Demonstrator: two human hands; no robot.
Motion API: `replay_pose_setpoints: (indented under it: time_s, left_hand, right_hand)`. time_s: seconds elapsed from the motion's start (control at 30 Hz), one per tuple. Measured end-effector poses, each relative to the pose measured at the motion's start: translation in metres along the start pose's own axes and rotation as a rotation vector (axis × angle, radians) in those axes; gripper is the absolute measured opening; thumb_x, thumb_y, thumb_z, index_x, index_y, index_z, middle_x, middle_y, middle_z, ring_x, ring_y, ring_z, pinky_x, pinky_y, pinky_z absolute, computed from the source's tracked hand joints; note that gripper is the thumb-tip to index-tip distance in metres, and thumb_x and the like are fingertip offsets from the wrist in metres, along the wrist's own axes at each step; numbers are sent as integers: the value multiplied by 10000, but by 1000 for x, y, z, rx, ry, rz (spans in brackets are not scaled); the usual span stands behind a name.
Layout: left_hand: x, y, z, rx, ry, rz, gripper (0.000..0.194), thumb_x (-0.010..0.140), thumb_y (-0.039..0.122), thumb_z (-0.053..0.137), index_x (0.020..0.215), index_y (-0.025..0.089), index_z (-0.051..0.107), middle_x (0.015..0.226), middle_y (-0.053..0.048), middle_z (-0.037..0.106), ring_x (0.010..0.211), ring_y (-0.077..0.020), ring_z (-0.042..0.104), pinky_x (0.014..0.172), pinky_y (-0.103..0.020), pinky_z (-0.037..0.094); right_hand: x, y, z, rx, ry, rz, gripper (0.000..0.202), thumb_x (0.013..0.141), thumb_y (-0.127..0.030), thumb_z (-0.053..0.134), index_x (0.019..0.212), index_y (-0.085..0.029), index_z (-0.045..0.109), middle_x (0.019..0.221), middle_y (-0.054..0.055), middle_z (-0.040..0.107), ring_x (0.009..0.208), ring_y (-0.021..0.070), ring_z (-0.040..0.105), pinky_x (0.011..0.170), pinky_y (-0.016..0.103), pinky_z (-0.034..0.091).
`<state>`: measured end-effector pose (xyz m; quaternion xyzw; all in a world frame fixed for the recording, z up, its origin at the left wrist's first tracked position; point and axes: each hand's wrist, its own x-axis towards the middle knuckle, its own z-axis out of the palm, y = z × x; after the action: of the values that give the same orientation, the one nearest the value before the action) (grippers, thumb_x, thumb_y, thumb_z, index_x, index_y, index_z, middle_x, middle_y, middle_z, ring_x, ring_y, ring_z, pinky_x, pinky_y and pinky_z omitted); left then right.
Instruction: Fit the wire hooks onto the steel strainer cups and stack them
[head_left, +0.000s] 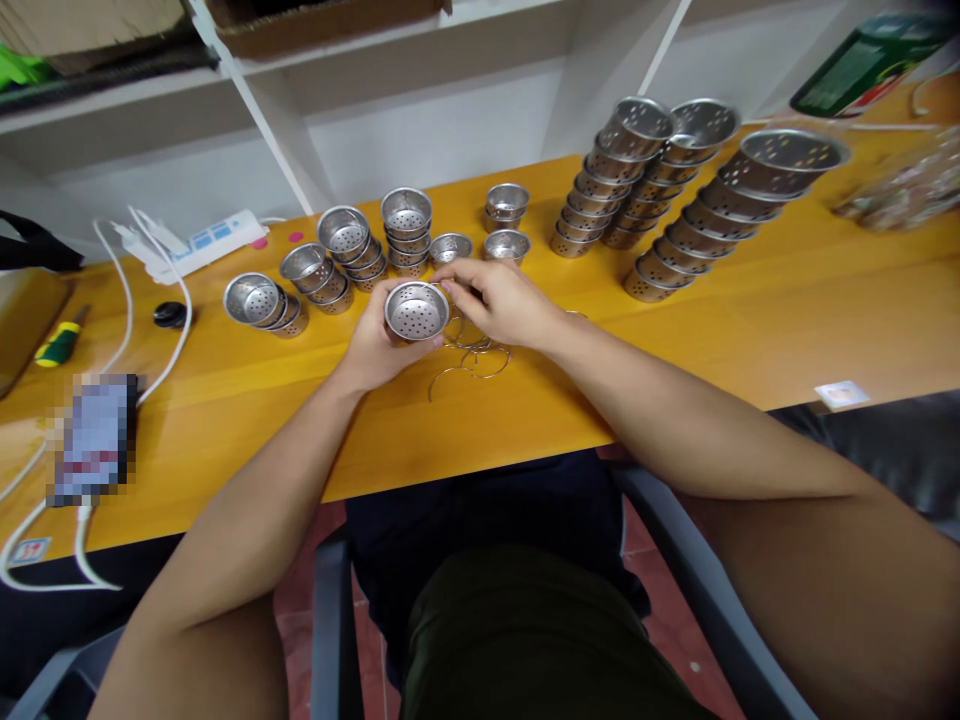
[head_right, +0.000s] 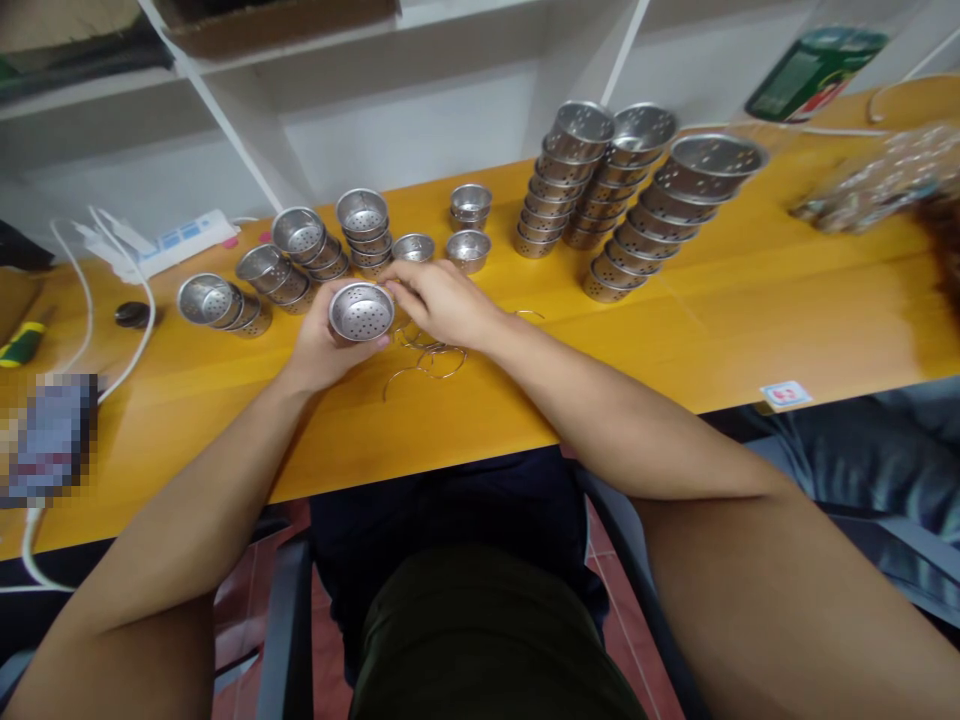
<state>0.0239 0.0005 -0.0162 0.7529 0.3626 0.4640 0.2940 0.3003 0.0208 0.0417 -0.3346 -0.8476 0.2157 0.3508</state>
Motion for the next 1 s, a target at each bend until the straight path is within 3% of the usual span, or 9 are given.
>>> replay_pose_setpoints:
  time_s: [0.1,0.23,0.4,0.53,0.67,0.77,0.93,1.0]
  left_hand:
    - [2,3,-2,51,33,-9,1047,811,877,1168,1533,303,672,1457,-107,862,1324,-327,885,1166,-491,749]
    - [5,0,-1,63,82,7,1060,757,981,1133,1427,274,715,1342,-87,880,1194,-303,887,1085,-476,744]
    - [8,-15,5,95,161,43,1159,674,933,1206,1474,274,687,1378,-105,875,1224,-322,889,1096,-477,739]
    - [7,-28,10,34,116,145,1109,862,921,1120,1649,331,610,1552,-135,813,1377,-341,874,1203,-504,731]
    - [5,-31,15,-30,67,191,965,1021,907,998,1689,363,563,1612,-133,774,1432,-323,860,1187,-472,735]
    - [4,-27,14,1,77,171,1013,957,913,1054,1636,334,575,1538,-124,791,1367,-314,862,1161,-459,730]
    - [6,-28,9,75,161,168,1145,717,899,1214,1475,319,582,1352,-47,764,1198,-283,850,1101,-451,711]
    - [7,-30,10,68,190,190,1164,706,879,1231,1494,334,569,1354,-37,739,1171,-271,844,1089,-449,706]
  right_hand:
    - [0,1,1,42,4,1,262,1274,-446,641,1235,-235,791,857,14,677,827,236,605,863,391,487]
    - [1,10,12,243,83,-86,205,1245,-429,702,1206,-238,764,751,-59,519,682,180,470,711,353,385]
    - [4,18,25,329,163,-228,153,1201,-359,785,1227,-211,809,715,-98,462,602,129,397,632,311,306]
    - [4,18,25,295,194,-212,92,1178,-264,767,1207,-200,826,691,-103,430,608,130,393,642,308,319]
    - [4,17,22,261,211,-202,59,1180,-265,800,1185,-210,821,710,-94,440,645,140,429,687,320,362]
    - [4,18,21,251,225,-213,76,1195,-285,796,1223,-218,817,731,-82,473,659,147,448,697,325,376]
    - [3,19,23,285,191,-214,127,1207,-299,766,1285,-216,823,733,-78,490,639,146,428,660,312,354]
    - [3,18,26,283,181,-225,140,1195,-297,763,1269,-204,835,718,-87,476,626,135,422,656,307,344]
